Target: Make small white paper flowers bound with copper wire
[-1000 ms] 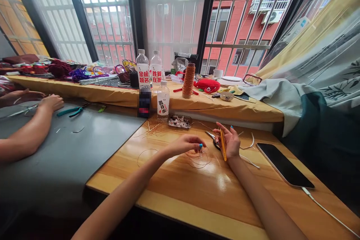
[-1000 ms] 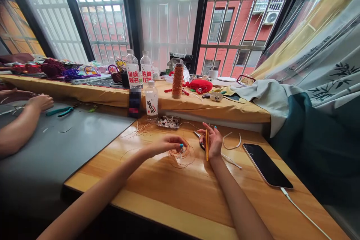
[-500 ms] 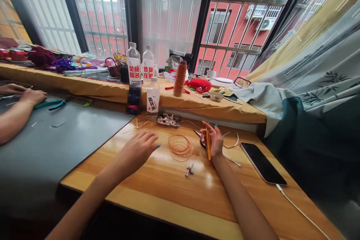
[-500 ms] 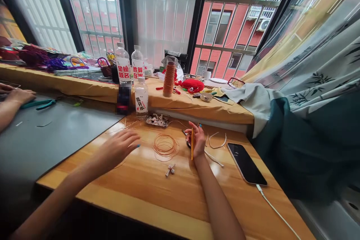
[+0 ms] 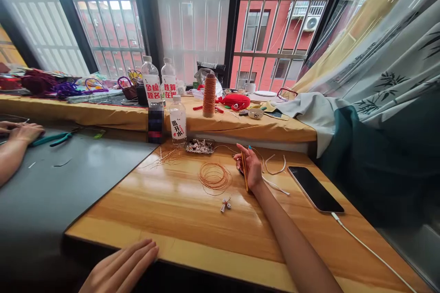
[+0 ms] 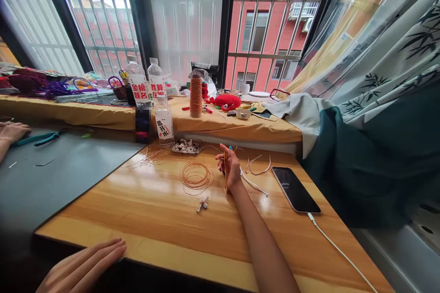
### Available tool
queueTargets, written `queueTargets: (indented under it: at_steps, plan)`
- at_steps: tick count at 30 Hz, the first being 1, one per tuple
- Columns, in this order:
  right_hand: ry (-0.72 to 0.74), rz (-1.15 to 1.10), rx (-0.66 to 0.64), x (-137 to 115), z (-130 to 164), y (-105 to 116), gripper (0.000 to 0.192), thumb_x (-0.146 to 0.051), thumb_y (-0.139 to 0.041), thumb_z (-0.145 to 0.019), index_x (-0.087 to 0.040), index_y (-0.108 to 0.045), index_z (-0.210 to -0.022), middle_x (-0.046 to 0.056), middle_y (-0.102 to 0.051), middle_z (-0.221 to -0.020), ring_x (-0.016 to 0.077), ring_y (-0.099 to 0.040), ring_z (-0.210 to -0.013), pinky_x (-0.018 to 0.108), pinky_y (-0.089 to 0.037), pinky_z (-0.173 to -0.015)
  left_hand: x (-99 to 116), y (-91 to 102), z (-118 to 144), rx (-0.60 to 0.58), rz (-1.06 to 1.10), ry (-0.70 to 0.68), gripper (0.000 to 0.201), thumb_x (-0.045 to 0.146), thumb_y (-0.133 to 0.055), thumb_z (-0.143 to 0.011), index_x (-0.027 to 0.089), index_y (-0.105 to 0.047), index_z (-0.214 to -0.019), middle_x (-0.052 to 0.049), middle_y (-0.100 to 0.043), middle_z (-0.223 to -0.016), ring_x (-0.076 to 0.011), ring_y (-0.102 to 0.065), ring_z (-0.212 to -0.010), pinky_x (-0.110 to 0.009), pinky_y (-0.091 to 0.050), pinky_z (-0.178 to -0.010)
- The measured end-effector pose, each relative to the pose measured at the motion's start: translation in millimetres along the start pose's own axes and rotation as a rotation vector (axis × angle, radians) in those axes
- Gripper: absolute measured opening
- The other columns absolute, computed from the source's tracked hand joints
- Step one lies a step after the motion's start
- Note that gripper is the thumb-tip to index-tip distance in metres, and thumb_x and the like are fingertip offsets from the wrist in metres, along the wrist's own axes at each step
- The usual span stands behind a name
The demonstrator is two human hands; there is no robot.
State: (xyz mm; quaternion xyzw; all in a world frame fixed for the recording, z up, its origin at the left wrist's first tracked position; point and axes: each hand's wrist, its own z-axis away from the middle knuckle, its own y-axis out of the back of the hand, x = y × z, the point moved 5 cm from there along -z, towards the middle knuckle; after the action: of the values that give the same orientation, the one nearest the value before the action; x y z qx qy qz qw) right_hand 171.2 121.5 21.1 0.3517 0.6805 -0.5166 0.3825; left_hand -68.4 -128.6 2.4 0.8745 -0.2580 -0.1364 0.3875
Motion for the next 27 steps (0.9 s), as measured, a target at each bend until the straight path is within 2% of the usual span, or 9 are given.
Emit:
queueTargets:
  at_steps: [3,6,8,10,13,17,22,25,27]
  plan:
    - [-0.007,0.007,0.004,1,-1,0,0.042,-0.044,-0.042,-0.072,-0.017,-0.053,-0.102,-0.002,-0.056,-0.059,0.0049,-0.039,-0.039,0.018,-0.027,-0.038,-11,-6.2,-43,-0.058,0.011,-0.039,0.034,0.016,-0.033,-0.082,0.028,-0.054,-0.105,0.000,-0.066,-0.084,-0.0155,-0.061,-0.076,-0.025,-0.048,-0.067]
    - [-0.020,0.008,0.001,1,-2,-1,0.042,-0.043,-0.043,-0.071,-0.017,-0.054,-0.101,-0.002,-0.056,-0.059,0.0046,-0.039,-0.038,0.018,-0.026,-0.038,-28,-20.3,-108,-0.196,0.067,-0.069,0.030,0.015,-0.031,-0.083,0.021,-0.059,-0.088,-0.001,-0.065,-0.072,-0.0111,-0.059,-0.062,-0.020,-0.046,-0.056]
    - [-0.029,-0.003,0.002,1,-1,-1,0.041,-0.043,-0.043,-0.070,-0.018,-0.054,-0.100,-0.002,-0.056,-0.059,0.0045,-0.039,-0.038,0.018,-0.026,-0.038,-36,-28.8,-148,-0.194,0.041,-0.110,0.029,0.018,-0.031,-0.084,0.020,-0.060,-0.087,-0.003,-0.065,-0.075,-0.0128,-0.059,-0.066,-0.024,-0.046,-0.060]
    - [-0.030,-0.015,0.005,0,-1,-1,0.040,-0.043,-0.044,-0.070,-0.018,-0.055,-0.099,-0.003,-0.056,-0.059,0.0046,-0.039,-0.038,0.018,-0.026,-0.038,-41,-38.9,-174,-0.143,0.033,-0.111,0.030,0.020,-0.031,-0.084,0.019,-0.060,-0.089,-0.005,-0.064,-0.085,-0.0155,-0.058,-0.080,-0.029,-0.045,-0.072]
    - [-0.020,-0.019,0.019,1,-1,-1,0.039,-0.043,-0.043,-0.070,-0.018,-0.055,-0.097,-0.002,-0.055,-0.059,0.0045,-0.038,-0.038,0.018,-0.025,-0.037,-38,-63.9,-180,-0.142,0.099,-0.135,0.030,0.021,-0.030,-0.084,0.020,-0.058,-0.094,-0.006,-0.062,-0.091,-0.0151,-0.055,-0.086,-0.029,-0.044,-0.076]
    - [-0.016,-0.022,0.013,1,-2,-3,0.037,-0.042,-0.044,-0.070,-0.019,-0.055,-0.096,-0.003,-0.054,-0.060,0.0040,-0.037,-0.038,0.017,-0.027,-0.038,-29,-101.7,-160,-0.325,0.254,-0.186,0.023,0.028,-0.038,-0.083,0.020,-0.058,-0.091,-0.005,-0.060,-0.092,-0.0153,-0.051,-0.091,-0.029,-0.040,-0.082]
    - [0.039,-0.043,-0.020,-22,0,-7,0.031,-0.035,-0.049,-0.069,-0.022,-0.054,-0.097,-0.006,-0.046,-0.055,0.0022,-0.025,-0.035,0.016,-0.018,-0.032,-55,-123.0,-167,-0.187,0.260,0.166,0.031,0.034,-0.041,-0.079,0.016,-0.051,-0.102,-0.009,-0.052,-0.107,-0.0197,-0.043,-0.103,-0.036,-0.035,-0.090]
    - [0.095,0.064,0.003,-41,3,-7,0.031,-0.031,-0.049,-0.069,-0.023,-0.055,-0.099,-0.008,-0.042,-0.055,0.0012,-0.021,-0.034,0.016,-0.015,-0.031,-69,-145.8,-171,-0.320,0.354,0.317,0.054,0.038,-0.053,-0.068,0.010,-0.043,-0.113,-0.014,-0.047,-0.115,-0.0238,-0.042,-0.107,-0.040,-0.033,-0.092]
    - [0.103,0.245,0.039,-48,6,-6,0.029,-0.030,-0.051,-0.068,-0.022,-0.057,-0.096,-0.008,-0.042,-0.052,0.0007,-0.022,-0.033,0.015,-0.015,-0.031,-75,-154.1,-171,-0.352,0.452,0.369,0.052,0.034,-0.051,-0.071,0.009,-0.041,-0.115,-0.014,-0.049,-0.114,-0.0214,-0.045,-0.105,-0.037,-0.035,-0.091]
